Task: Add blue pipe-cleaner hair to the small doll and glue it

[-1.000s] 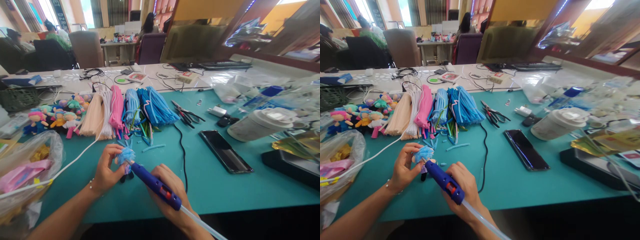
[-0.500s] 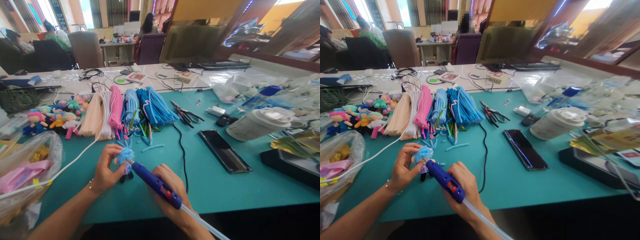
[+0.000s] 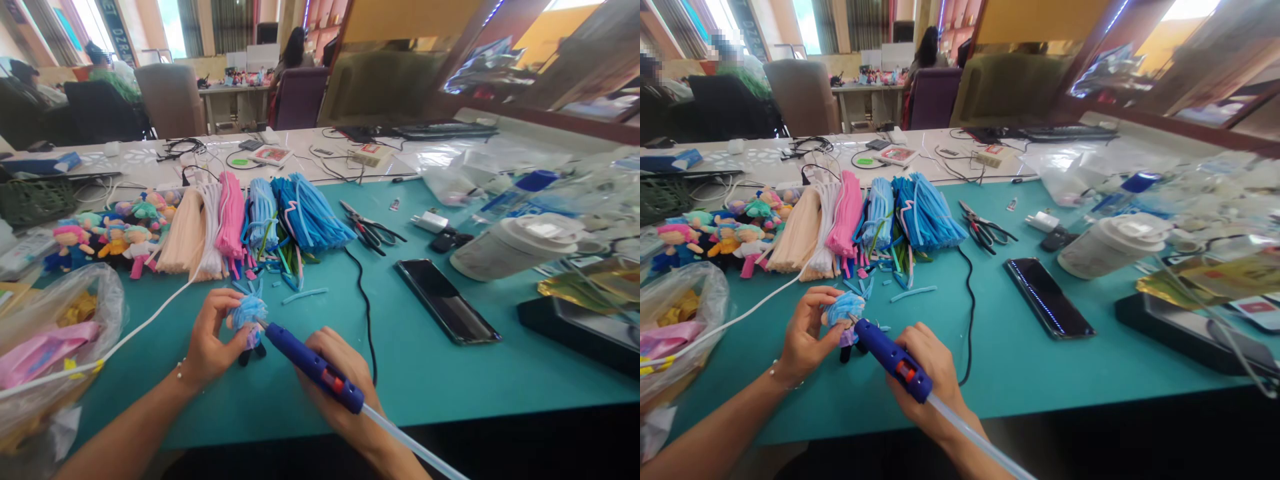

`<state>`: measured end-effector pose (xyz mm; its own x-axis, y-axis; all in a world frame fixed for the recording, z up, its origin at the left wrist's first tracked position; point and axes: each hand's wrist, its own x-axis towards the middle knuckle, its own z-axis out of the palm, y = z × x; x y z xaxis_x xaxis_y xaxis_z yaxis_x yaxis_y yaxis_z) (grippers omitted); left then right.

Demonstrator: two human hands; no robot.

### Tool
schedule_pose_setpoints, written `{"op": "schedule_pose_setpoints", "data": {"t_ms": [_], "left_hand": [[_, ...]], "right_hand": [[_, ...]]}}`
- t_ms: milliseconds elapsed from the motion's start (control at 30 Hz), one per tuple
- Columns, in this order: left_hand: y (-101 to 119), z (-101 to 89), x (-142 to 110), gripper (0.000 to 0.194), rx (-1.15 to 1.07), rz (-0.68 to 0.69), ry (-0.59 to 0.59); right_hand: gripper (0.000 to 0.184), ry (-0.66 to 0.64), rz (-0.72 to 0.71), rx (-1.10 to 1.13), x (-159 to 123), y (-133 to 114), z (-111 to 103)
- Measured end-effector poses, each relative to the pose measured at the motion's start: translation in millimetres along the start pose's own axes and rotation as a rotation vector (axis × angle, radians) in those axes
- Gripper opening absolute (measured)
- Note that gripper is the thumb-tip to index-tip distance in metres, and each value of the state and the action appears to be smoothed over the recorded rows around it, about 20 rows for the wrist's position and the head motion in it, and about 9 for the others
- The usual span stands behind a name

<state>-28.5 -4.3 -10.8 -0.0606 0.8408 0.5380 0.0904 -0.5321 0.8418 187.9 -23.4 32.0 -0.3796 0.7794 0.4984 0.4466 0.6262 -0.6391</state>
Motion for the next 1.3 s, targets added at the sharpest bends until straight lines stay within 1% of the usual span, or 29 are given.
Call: {"op": "schedule_pose_setpoints", "data": {"t_ms": [233,333,433,500,567,633,733,800,867,900,933,1000,1033,1067,1167,1300], "left_hand": [[0.9,0.9,0.8,0.029,0.003,-0.008,0.027],[1.1,1.6,1.0,0.028,-0.02,-0.033,0.041],[0.9,1.9,2.3,0.027,-0.058,-0.065,0.077],[0.7,1.9,3.6,0.026,-0.082,-0.076,0.106],[0.5,1.9,4.6,0.026,-0.099,-0.083,0.13],[0.2,1.8,4.8,0.026,-0.112,-0.099,0.136],[-1.1,1.5,4.1,0.027,-0.132,-0.121,0.132],[-2.1,1.1,3.4,0.028,-0.139,-0.137,0.148],[-2.9,0.7,3.0,0.029,-0.14,-0.157,0.175],[-3.1,0.6,3.0,0.029,-0.14,-0.169,0.188],[-3.3,0.5,3.2,0.03,-0.139,-0.184,0.197],[-3.6,0.2,4.1,0.03,-0.137,-0.21,0.213],[-3.9,0.1,4.8,0.03,-0.137,-0.217,0.221],[-4.3,-0.1,5.6,0.03,-0.137,-0.219,0.229],[-5.9,-0.7,7.8,0.03,-0.127,-0.208,0.25],[-7.0,-1.1,8.9,0.032,-0.102,-0.22,0.26]], "right_hand": [[0.015,0.0,0.041,0.0,3.1,-2.7,-2.1],[0.016,-0.007,0.076,0.042,6.0,-3.6,-2.8],[0.016,-0.03,0.204,0.161,5.8,0.5,-1.2],[0.017,-0.033,0.355,0.288,2.9,5.5,0.1],[0.023,-0.001,0.513,0.426,-0.9,10.6,-0.5],[0.028,0.049,0.62,0.557,-3.5,15.1,-4.5],[0.03,0.132,0.651,0.717,-3.4,22.9,-16.4],[0.031,0.229,0.655,0.737,-2.2,31.7,-26.7],[0.03,0.337,0.697,0.645,-1.5,44.1,-37.7],[0.031,0.371,0.734,0.554,-1.3,51.2,-43.0],[0.032,0.378,0.774,0.436,-1.1,58.5,-47.9],[0.034,0.308,0.818,0.172,0.3,72.1,-55.5],[0.034,0.274,0.81,0.065,1.7,77.8,-57.8],[0.033,0.256,0.798,0.006,3.5,82.5,-58.9],[0.026,0.246,0.756,-0.05,10.4,90.5,-56.6],[0.026,0.253,0.712,-0.093,14.9,92.9,-51.3]]}}
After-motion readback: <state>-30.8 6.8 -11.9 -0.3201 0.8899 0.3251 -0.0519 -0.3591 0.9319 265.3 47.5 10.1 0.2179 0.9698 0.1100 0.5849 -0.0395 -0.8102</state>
